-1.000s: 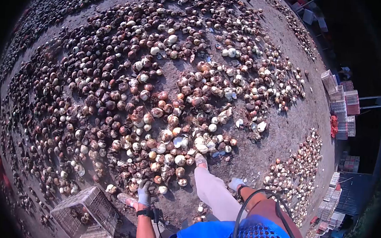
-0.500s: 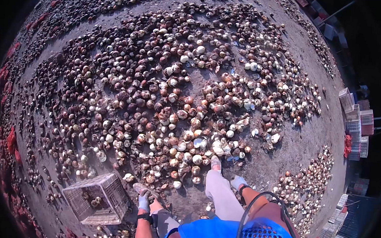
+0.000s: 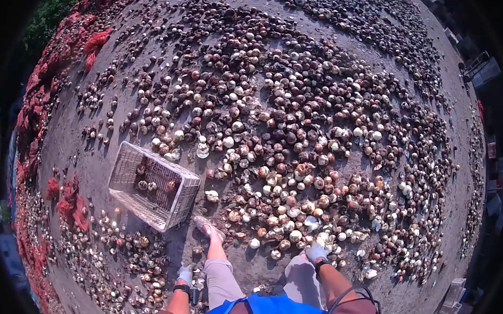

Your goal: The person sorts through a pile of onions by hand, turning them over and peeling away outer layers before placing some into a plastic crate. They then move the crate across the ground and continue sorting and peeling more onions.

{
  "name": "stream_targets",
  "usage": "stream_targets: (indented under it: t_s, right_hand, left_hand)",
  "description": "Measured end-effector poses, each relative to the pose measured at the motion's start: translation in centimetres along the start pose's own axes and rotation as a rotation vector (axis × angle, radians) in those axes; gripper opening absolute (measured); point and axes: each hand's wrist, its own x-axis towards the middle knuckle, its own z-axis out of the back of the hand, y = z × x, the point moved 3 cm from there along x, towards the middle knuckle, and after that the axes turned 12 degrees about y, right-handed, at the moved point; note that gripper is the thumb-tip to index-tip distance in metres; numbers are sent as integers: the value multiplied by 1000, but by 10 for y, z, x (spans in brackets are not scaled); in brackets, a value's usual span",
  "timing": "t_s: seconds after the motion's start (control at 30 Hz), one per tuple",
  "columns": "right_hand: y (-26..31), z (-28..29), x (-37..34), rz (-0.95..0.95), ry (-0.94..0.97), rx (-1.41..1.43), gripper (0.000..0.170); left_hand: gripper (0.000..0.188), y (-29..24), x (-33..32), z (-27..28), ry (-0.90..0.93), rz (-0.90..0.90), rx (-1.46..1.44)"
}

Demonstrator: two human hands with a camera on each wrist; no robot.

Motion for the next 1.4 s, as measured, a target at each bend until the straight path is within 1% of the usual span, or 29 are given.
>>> stream_targets:
  t_s: [0.07,0.1,0.17,0.23,0.27,0.3,0.33,0.37,0.4,0.43,0.57,0.63,0.7,0.73,0.83,0.9,0.93,0.97,1.0,1.03,1.07,1.1,1.17,1.2,1.27,1.3,1.33,1.37,1.4]
  right_hand:
    - [87,23,-16,63,22,-62,50]
    - [120,21,-7,86,44,-152,50]
    - [198,11,3,180,54,-275,50]
    - [274,-15,19,277,69,-362,51]
    - [328,-21,3,289,131,-369,52]
    - [372,-34,1,335,162,-438,52]
    - [404,-54,8,449,171,-409,50]
    - [445,-69,4,436,201,-441,46]
    - [486,-79,-11,462,219,-454,45]
    - [512,-98,-2,575,224,-486,46]
    - [611,-145,-11,687,212,-724,41]
    - [636,-166,2,773,203,-811,40]
    - [660,-171,-8,716,209,-899,39]
    - [665,-179,-2,727,187,-939,39]
    - [676,-196,10,649,227,-1045,41]
    - [675,-209,23,754,145,-1267,45]
    - [672,-215,31,760,166,-1301,49]
    - [672,-223,35,766,191,-1328,52]
    - [672,-228,38,768,210,-1429,57]
    - [674,-229,42,766,211,-1524,63]
    - [681,-231,42,740,243,-1585,65]
    - [683,-234,44,701,268,-1637,66]
    - [677,-240,66,728,327,-1639,67]
    - [677,-243,73,710,359,-1628,65]
    - [680,-246,83,706,348,-1647,55]
    - [676,-253,96,723,334,-1644,51]
    - [689,-256,85,721,341,-1694,43]
    - [687,-261,96,834,325,-1668,47]
    - [685,-266,106,843,348,-1702,46]
  left_hand:
    - [4,31,0,29,-25,102,-58]
    - [4,39,-11,42,8,31,-73]
    - [6,71,2,81,55,132,-245]
    - [8,53,-20,102,2,117,-211]
    - [9,44,-32,120,125,87,-359]
    - [12,26,-51,127,-9,50,-219]
    - [14,38,-45,146,-10,30,-249]
    - [17,50,-36,169,-11,9,-277]
    - [21,59,-31,190,-42,78,-366]
    - [22,58,-37,202,-131,64,-413]
    - [21,53,-86,215,-297,70,-594]
    - [27,153,-48,227,-57,176,-698]
    - [25,201,-43,206,-213,151,-647]
    - [25,197,-52,193,-289,140,-617]
    - [42,175,-83,159,-212,134,-266]
    - [34,157,-94,143,-136,85,63]
    - [31,150,-101,134,-113,54,225]
    - [25,91,-126,124,-228,63,-665]
    - [29,143,-102,116,-232,41,-493]
    - [29,64,-128,123,-308,197,-809]
    - [37,97,-119,109,-393,186,-948]
    - [58,145,-98,106,-149,93,-525]
    - [64,71,-133,103,-335,289,-1038]
    - [60,80,-134,96,-327,314,-1055]
    - [42,124,-131,71,-280,17,-862]
    - [36,119,-135,60,-282,186,-1353]
    - [45,109,-140,56,-273,337,-1080]
    - [42,94,-147,57,-260,295,-1082]
    - [36,100,-145,48,-280,283,-950]
